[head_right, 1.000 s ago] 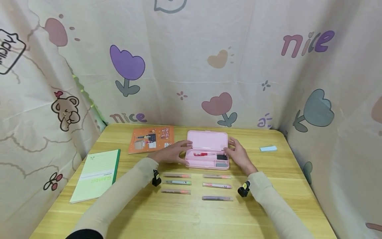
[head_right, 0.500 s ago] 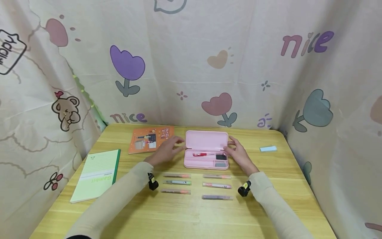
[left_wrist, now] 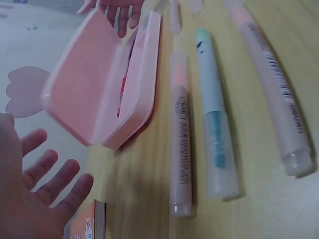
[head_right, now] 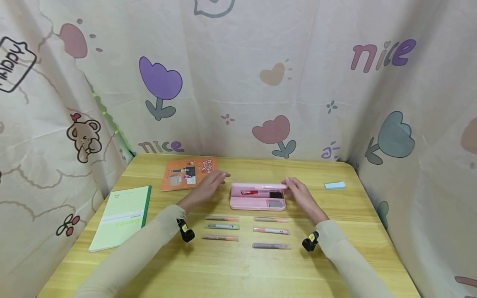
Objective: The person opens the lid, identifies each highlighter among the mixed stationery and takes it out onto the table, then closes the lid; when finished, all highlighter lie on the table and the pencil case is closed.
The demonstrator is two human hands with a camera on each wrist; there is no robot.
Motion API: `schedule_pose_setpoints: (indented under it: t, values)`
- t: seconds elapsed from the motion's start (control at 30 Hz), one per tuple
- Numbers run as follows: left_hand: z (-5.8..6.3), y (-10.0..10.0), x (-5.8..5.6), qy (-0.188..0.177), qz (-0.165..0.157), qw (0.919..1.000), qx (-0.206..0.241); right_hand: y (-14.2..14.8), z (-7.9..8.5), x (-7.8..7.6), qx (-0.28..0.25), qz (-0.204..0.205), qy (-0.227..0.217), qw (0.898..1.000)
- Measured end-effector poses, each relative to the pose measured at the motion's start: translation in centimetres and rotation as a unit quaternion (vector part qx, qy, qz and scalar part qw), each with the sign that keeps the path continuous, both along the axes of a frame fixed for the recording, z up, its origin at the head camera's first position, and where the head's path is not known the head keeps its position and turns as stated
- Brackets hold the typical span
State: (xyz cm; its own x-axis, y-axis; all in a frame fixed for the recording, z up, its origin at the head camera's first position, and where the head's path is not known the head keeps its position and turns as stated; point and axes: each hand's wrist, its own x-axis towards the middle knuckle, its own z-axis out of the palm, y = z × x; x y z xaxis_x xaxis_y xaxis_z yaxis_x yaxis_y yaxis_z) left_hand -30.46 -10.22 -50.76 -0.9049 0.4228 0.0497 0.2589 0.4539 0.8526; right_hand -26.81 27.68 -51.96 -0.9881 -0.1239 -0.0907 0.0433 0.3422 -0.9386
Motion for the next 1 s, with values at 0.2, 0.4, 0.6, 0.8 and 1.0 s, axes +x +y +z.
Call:
schedule_pose_setpoints:
  t: [0.2, 0.4, 0.6, 0.8, 1.0]
  values:
    - [-0.6, 0.2, 0.9, 0.052, -0.058, 0.9939, -0.079, 1.1, -0.5, 1.0, 0.100, 0.057, 0.074, 0.991]
    - [-1.2, 0.6, 1.7, 0.082, -0.099, 0.9834, -0.129, 1.1, -1.2, 1.2, 0.109, 0.115, 0.130, 0.979]
    - [-1.4, 1.0, 2.2, 0.071, -0.098, 0.9825, -0.141, 0.6, -1.2, 1.5, 0.113, 0.121, 0.127, 0.978]
    - [-1.6, 1.2, 2.4, 0.070, -0.096, 0.9824, -0.144, 0.5, -1.0, 1.9, 0.131, 0.123, 0.131, 0.975]
    - [-2.1, 1.1, 2.7, 0.089, -0.097, 0.9810, -0.142, 0.3, -1.3, 2.4, 0.175, 0.122, 0.161, 0.964]
